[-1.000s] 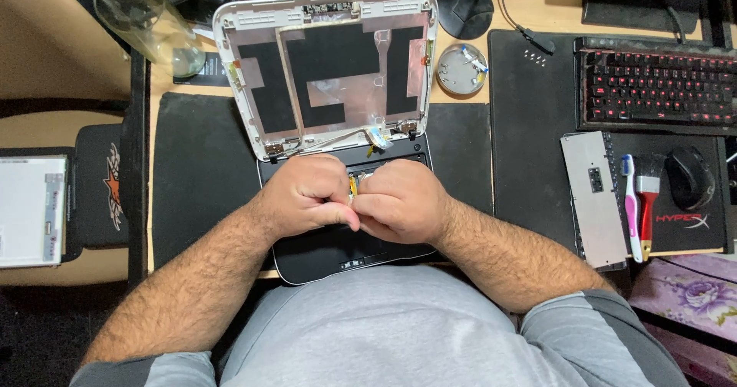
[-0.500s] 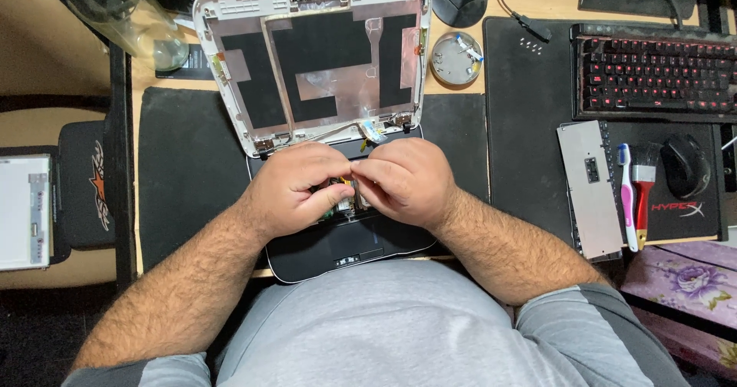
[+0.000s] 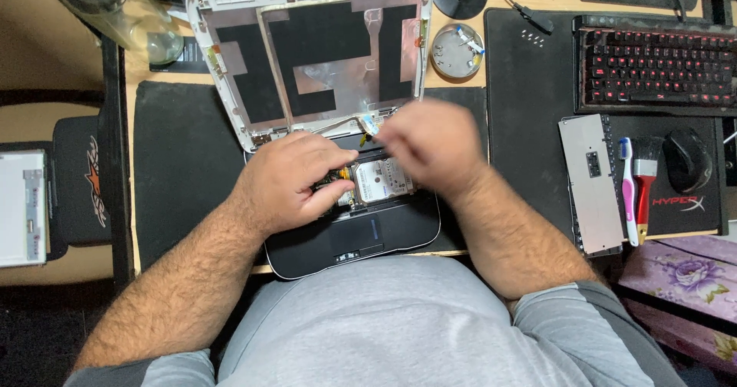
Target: Disassembling internal components of a laptop using a screwdriver, including removing screws and disconnecting cables.
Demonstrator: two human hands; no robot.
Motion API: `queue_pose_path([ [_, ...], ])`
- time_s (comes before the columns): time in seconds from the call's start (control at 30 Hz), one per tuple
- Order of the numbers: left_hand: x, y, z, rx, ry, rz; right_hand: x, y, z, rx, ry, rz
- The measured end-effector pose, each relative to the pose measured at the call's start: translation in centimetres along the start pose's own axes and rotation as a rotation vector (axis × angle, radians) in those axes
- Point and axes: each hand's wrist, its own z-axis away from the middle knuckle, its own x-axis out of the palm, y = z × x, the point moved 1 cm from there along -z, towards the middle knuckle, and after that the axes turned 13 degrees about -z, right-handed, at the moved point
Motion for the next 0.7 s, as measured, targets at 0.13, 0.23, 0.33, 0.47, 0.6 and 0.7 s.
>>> queue_pose_path([
  [0.13,-1.1,-0.7,0.3,-0.003,0.174,0.002,-4.2,5.1,1.5,0.234,0.088,0.242],
  [0.23,-2.3,-1.2,0.5,0.068,0.247,-0.033,-5.6,6.6,1.4,0.358,0.147,0.343],
  [0.33,-2.7,-1.6,0.9,-0.031,0.332,-0.048,-5.5,8.4,1.8,0.510,0.116,0.396],
  [0.47,-3.0,-1.7,1.0,-0.049,0.427,-0.025,-4.5,9.7,2.1,0.551,0.033,0.500],
  [0.6,-2.9,-1.9,1.1,-0.049,0.450,-0.016,-4.0,10.7,2.6,0.556,-0.012,0.549],
  [0.7,-3.0,-2.0,1.2,-0.045,0.466,-0.009,-4.0,11.0,2.8,0.510,-0.016,0.552],
])
